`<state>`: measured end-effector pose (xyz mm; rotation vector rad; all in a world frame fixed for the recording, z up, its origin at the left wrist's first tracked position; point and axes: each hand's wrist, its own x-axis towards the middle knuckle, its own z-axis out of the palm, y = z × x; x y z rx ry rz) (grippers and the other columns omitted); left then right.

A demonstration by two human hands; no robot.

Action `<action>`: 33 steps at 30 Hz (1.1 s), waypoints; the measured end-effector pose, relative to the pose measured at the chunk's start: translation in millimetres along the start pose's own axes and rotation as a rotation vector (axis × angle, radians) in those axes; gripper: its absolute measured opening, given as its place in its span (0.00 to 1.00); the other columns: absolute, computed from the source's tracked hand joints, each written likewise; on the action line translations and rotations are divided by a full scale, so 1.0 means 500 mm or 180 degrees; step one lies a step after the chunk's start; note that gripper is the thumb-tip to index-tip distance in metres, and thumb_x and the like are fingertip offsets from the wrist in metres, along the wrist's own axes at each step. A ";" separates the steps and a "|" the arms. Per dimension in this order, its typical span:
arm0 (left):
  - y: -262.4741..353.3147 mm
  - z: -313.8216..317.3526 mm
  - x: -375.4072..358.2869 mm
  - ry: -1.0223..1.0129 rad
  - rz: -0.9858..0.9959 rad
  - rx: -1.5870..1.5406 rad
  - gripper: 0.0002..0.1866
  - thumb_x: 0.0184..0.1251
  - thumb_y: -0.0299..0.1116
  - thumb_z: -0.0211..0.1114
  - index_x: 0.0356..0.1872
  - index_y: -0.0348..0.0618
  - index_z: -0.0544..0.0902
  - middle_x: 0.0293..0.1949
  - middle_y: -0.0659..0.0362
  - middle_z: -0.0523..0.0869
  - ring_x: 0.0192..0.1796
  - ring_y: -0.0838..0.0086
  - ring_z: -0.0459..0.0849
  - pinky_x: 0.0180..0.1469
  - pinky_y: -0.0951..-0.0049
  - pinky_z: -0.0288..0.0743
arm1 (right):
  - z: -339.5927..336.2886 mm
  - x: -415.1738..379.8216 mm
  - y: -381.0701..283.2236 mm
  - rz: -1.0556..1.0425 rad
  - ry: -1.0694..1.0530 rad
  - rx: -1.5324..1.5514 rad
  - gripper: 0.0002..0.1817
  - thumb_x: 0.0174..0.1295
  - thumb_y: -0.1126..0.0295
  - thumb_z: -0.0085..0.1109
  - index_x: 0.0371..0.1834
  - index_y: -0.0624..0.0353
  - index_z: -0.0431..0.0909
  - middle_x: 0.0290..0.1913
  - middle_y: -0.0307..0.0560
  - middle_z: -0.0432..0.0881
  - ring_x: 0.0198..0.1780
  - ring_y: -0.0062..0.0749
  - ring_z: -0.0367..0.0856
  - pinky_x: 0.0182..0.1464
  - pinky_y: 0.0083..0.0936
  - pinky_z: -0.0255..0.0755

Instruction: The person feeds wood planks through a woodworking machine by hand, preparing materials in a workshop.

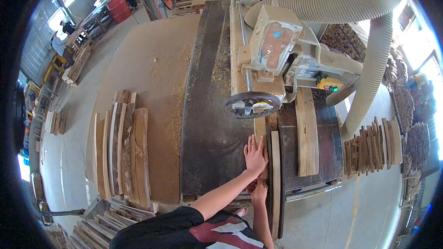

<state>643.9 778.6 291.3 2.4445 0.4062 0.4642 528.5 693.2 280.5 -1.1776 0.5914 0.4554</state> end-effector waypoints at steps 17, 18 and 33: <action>-0.005 -0.005 0.004 0.0043 0.0092 -0.0080 0.30 0.76 0.41 0.55 0.77 0.48 0.68 0.77 0.38 0.65 0.80 0.46 0.61 0.77 0.46 0.55 | 0.016 -0.006 -0.026 0.0007 0.0027 -0.0116 0.25 0.79 0.44 0.49 0.39 0.56 0.79 0.27 0.38 0.82 0.24 0.25 0.80 0.23 0.24 0.71; -0.007 -0.005 0.002 0.0034 0.0103 -0.0074 0.30 0.76 0.41 0.54 0.77 0.48 0.68 0.77 0.38 0.65 0.80 0.46 0.61 0.77 0.46 0.55 | 0.014 -0.008 -0.027 0.0045 -0.0104 -0.0058 0.24 0.80 0.45 0.48 0.39 0.55 0.79 0.28 0.38 0.82 0.25 0.25 0.81 0.24 0.25 0.71; -0.010 0.002 -0.003 -0.0048 0.0079 -0.0016 0.32 0.74 0.43 0.55 0.78 0.50 0.66 0.78 0.39 0.63 0.82 0.48 0.58 0.78 0.46 0.53 | 0.019 0.004 -0.014 -0.0111 0.0117 -0.0142 0.29 0.80 0.45 0.47 0.34 0.61 0.79 0.23 0.44 0.83 0.20 0.29 0.80 0.21 0.27 0.67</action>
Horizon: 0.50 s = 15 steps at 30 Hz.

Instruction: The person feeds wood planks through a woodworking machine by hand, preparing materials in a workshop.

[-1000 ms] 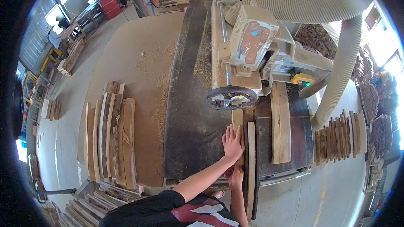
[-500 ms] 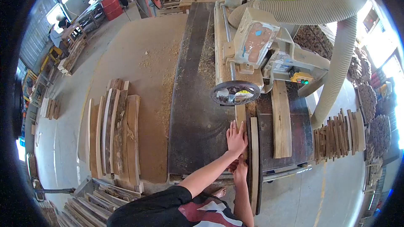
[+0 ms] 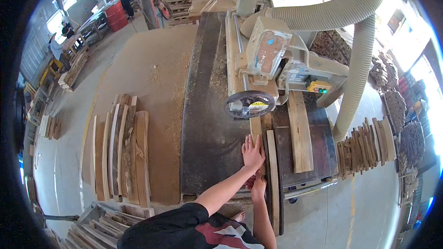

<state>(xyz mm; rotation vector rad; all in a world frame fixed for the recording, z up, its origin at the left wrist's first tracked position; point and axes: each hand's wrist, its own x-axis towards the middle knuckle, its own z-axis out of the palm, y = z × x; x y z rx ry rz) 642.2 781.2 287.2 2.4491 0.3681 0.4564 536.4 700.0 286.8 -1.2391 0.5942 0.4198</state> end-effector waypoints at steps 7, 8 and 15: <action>0.002 0.000 -0.002 -0.0041 -0.0006 0.0031 0.33 0.74 0.43 0.55 0.79 0.49 0.66 0.78 0.39 0.62 0.82 0.47 0.57 0.78 0.45 0.52 | 0.001 0.000 0.005 -0.0093 0.0017 -0.0130 0.28 0.79 0.44 0.49 0.35 0.60 0.79 0.25 0.39 0.81 0.22 0.23 0.78 0.21 0.21 0.67; 0.002 0.001 -0.001 -0.0004 0.0001 0.0014 0.33 0.74 0.43 0.56 0.79 0.49 0.66 0.78 0.39 0.62 0.82 0.47 0.57 0.78 0.45 0.52 | 0.001 -0.002 0.004 -0.0093 0.0018 -0.0120 0.28 0.79 0.44 0.49 0.35 0.60 0.79 0.25 0.39 0.81 0.22 0.23 0.78 0.21 0.21 0.67; 0.002 0.002 -0.001 0.0095 0.0010 -0.0045 0.32 0.73 0.42 0.56 0.78 0.49 0.67 0.77 0.39 0.63 0.81 0.46 0.58 0.78 0.45 0.53 | 0.010 -0.019 -0.014 0.0001 0.0051 -0.0163 0.28 0.77 0.42 0.52 0.34 0.59 0.80 0.24 0.39 0.80 0.20 0.23 0.77 0.21 0.20 0.67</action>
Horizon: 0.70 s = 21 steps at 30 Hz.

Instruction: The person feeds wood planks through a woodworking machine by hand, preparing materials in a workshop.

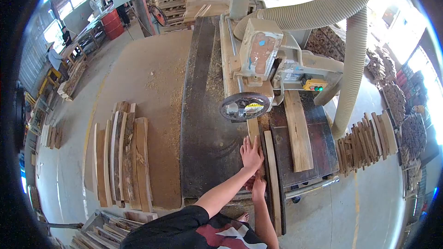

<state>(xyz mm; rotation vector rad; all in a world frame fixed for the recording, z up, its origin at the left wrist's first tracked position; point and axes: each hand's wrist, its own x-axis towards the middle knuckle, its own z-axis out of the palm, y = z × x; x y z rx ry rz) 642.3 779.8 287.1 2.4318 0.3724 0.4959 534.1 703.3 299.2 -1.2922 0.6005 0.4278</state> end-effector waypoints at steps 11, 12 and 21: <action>0.004 -0.002 0.001 0.0089 0.0051 0.0169 0.32 0.72 0.42 0.58 0.76 0.48 0.69 0.76 0.38 0.67 0.80 0.47 0.61 0.76 0.47 0.56 | -0.014 0.035 0.028 -0.0070 0.0126 -0.0007 0.26 0.80 0.48 0.48 0.36 0.62 0.78 0.21 0.45 0.83 0.19 0.29 0.81 0.18 0.26 0.68; 0.005 -0.003 -0.001 0.0089 0.0040 0.0169 0.32 0.72 0.42 0.58 0.76 0.48 0.69 0.75 0.38 0.67 0.80 0.47 0.61 0.76 0.47 0.56 | -0.015 0.033 0.029 -0.0103 0.0109 0.0015 0.26 0.80 0.48 0.48 0.36 0.62 0.78 0.21 0.45 0.83 0.18 0.29 0.81 0.18 0.25 0.68; 0.003 -0.001 -0.001 0.0078 0.0047 0.0153 0.32 0.73 0.42 0.57 0.77 0.48 0.68 0.75 0.38 0.67 0.80 0.47 0.61 0.77 0.46 0.56 | -0.003 0.007 0.001 0.0006 0.0163 -0.0009 0.30 0.81 0.47 0.48 0.31 0.63 0.80 0.22 0.47 0.85 0.18 0.30 0.82 0.18 0.25 0.67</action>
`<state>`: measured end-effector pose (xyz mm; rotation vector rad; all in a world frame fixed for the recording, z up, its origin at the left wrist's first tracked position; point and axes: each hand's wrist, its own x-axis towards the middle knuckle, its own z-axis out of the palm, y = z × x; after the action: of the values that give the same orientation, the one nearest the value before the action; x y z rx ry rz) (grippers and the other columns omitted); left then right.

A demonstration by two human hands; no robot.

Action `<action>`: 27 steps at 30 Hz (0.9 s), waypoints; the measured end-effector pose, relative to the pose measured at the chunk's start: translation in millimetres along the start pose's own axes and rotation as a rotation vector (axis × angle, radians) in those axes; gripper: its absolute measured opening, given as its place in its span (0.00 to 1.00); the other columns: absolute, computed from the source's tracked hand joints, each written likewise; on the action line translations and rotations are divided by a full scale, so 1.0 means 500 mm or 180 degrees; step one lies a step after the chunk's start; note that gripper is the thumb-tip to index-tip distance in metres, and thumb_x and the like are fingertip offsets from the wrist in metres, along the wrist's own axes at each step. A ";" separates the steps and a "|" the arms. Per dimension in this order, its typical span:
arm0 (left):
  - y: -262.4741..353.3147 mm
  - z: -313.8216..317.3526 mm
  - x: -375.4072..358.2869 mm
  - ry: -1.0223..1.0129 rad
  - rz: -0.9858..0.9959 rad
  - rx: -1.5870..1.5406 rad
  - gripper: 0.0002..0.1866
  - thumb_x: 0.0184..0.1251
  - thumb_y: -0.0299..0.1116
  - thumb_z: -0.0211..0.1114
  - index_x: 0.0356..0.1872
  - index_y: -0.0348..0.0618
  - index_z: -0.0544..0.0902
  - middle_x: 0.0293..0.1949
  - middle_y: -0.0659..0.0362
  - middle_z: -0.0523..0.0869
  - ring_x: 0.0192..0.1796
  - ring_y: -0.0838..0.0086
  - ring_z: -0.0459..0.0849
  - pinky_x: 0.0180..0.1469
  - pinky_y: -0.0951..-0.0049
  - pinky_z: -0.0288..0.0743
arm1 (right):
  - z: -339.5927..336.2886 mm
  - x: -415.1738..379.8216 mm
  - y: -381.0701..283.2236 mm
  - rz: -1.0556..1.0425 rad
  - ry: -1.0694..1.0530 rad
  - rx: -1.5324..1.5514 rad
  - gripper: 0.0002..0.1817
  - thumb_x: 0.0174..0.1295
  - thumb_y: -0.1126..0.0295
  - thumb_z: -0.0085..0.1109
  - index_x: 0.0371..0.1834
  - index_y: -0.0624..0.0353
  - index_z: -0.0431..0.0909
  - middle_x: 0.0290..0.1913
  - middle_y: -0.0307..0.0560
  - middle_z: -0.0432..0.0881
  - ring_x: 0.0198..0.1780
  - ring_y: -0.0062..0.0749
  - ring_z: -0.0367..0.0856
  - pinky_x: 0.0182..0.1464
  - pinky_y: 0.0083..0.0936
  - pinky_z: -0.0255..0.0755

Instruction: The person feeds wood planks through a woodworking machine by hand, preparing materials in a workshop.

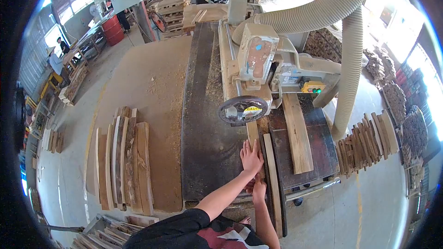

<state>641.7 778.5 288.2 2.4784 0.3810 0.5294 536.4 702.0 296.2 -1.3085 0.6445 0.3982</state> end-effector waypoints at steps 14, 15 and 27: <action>-0.003 0.002 0.000 -0.0192 -0.0048 -0.0006 0.34 0.72 0.44 0.56 0.79 0.50 0.65 0.78 0.40 0.63 0.81 0.48 0.58 0.78 0.46 0.53 | -0.006 0.004 0.001 0.0044 -0.0246 0.0017 0.27 0.79 0.45 0.50 0.42 0.63 0.81 0.26 0.45 0.85 0.20 0.25 0.79 0.20 0.22 0.69; -0.004 0.002 0.001 -0.0232 -0.0056 0.0005 0.34 0.73 0.44 0.56 0.79 0.50 0.65 0.78 0.40 0.63 0.81 0.48 0.58 0.78 0.46 0.53 | -0.005 0.002 0.000 0.0047 -0.0231 0.0010 0.28 0.79 0.45 0.50 0.41 0.63 0.81 0.26 0.45 0.84 0.20 0.25 0.79 0.20 0.23 0.69; -0.004 0.000 0.000 -0.0274 -0.0033 -0.0020 0.33 0.75 0.43 0.54 0.80 0.49 0.63 0.79 0.39 0.61 0.82 0.48 0.56 0.78 0.46 0.51 | -0.010 0.011 0.009 0.0023 -0.0147 -0.0031 0.27 0.79 0.45 0.51 0.37 0.61 0.80 0.25 0.43 0.83 0.21 0.26 0.81 0.20 0.23 0.69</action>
<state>641.2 779.9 287.3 2.4822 0.3574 0.4174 537.0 697.9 288.6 -1.3030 0.6093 0.4367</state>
